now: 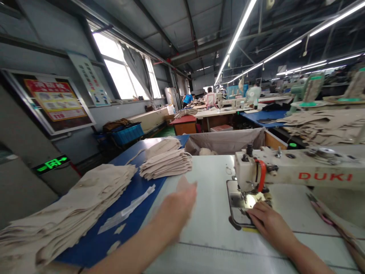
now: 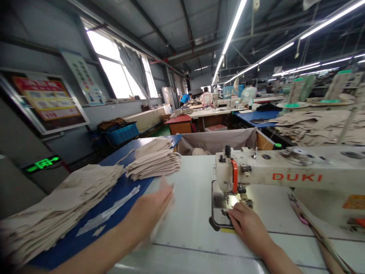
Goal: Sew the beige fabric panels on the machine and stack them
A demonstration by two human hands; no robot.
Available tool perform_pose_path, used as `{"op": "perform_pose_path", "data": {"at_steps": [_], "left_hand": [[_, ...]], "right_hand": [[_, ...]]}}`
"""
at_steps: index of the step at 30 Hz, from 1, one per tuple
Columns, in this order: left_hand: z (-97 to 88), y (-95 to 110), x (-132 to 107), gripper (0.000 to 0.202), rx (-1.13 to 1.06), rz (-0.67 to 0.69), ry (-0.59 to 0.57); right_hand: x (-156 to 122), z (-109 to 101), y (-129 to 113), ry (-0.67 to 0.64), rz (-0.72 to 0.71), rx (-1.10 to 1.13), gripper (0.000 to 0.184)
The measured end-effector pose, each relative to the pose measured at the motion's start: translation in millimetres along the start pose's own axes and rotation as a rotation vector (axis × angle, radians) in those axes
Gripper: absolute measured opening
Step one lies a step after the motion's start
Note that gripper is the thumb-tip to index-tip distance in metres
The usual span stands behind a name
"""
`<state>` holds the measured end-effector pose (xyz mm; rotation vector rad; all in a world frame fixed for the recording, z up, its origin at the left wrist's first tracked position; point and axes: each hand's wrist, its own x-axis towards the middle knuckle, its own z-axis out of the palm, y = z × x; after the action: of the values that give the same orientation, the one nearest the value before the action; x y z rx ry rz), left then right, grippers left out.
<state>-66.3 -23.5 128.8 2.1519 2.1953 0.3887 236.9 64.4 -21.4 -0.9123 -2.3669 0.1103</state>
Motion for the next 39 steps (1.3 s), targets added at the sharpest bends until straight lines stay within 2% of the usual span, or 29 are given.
{"op": "perform_pose_path", "data": {"at_steps": [1, 3, 4, 6, 9, 11, 14, 16, 19, 22, 26, 29, 31, 33, 36, 39], "left_hand": [[27.7, 17.6, 3.3, 0.025, -0.034, 0.010, -0.116], [73.2, 45.4, 8.7, 0.027, -0.133, 0.046, -0.264], [89.1, 54.7, 11.0, 0.028, -0.195, 0.054, -0.294], [106.1, 63.0, 14.5, 0.031, -0.348, 0.064, -0.293], [105.1, 54.5, 15.3, 0.042, -0.563, 0.058, -0.241], [100.5, 41.9, 10.6, 0.045, -0.599, 0.078, -0.175], [104.8, 25.1, -2.7, 0.045, -0.430, 0.216, -0.123], [114.9, 20.2, -9.9, 0.049, -0.262, 0.326, -0.190], [128.3, 22.7, -10.0, 0.055, -0.090, 0.371, -0.275], [130.5, 31.2, -1.5, 0.055, -0.039, 0.331, -0.254], [124.5, 41.7, -0.7, 0.053, -0.051, 0.280, -0.234], [122.2, 38.2, -8.0, 0.049, -0.094, 0.287, -0.158], [118.2, 21.5, -11.3, 0.044, -0.114, 0.298, -0.072], [107.4, -10.9, -12.6, 0.040, -0.120, 0.246, 0.024], [76.9, -83.1, -14.3, 0.038, -0.098, 0.037, 0.178], [42.7, -156.9, -20.6, 0.037, -0.004, -0.227, 0.260]], "right_hand": [[1.3, -2.2, -2.2, -0.017, 0.008, -0.008, 0.029], [3.7, -5.6, -5.6, -0.032, 0.028, -0.025, 0.027], [4.8, -6.7, -6.8, -0.024, 0.035, -0.034, 0.025], [6.8, -7.6, -7.9, 0.006, 0.032, -0.047, 0.023], [8.5, -7.3, -7.8, 0.046, 0.001, -0.052, 0.021], [8.7, -7.2, -8.1, 0.048, -0.014, -0.047, 0.020], [8.5, -10.0, -12.5, 0.050, -0.041, -0.031, 0.020], [8.9, -13.7, -18.4, 0.046, -0.086, -0.003, 0.020], [10.5, -19.5, -28.7, -0.057, -0.191, 0.047, 0.020], [10.9, -22.3, -35.6, -0.172, -0.216, 0.061, 0.021], [6.9, -20.1, -36.3, -0.176, -0.148, 0.092, 0.023], [3.6, -14.9, -32.4, -0.160, -0.125, 0.100, 0.024], [2.1, -11.3, -29.2, -0.148, -0.134, 0.097, 0.024], [0.9, -8.4, -26.6, -0.134, -0.150, 0.099, 0.025], [-0.4, -6.4, -24.3, -0.109, -0.152, 0.102, 0.025], [-0.5, -6.3, -23.1, -0.102, -0.144, 0.106, 0.026]]}}
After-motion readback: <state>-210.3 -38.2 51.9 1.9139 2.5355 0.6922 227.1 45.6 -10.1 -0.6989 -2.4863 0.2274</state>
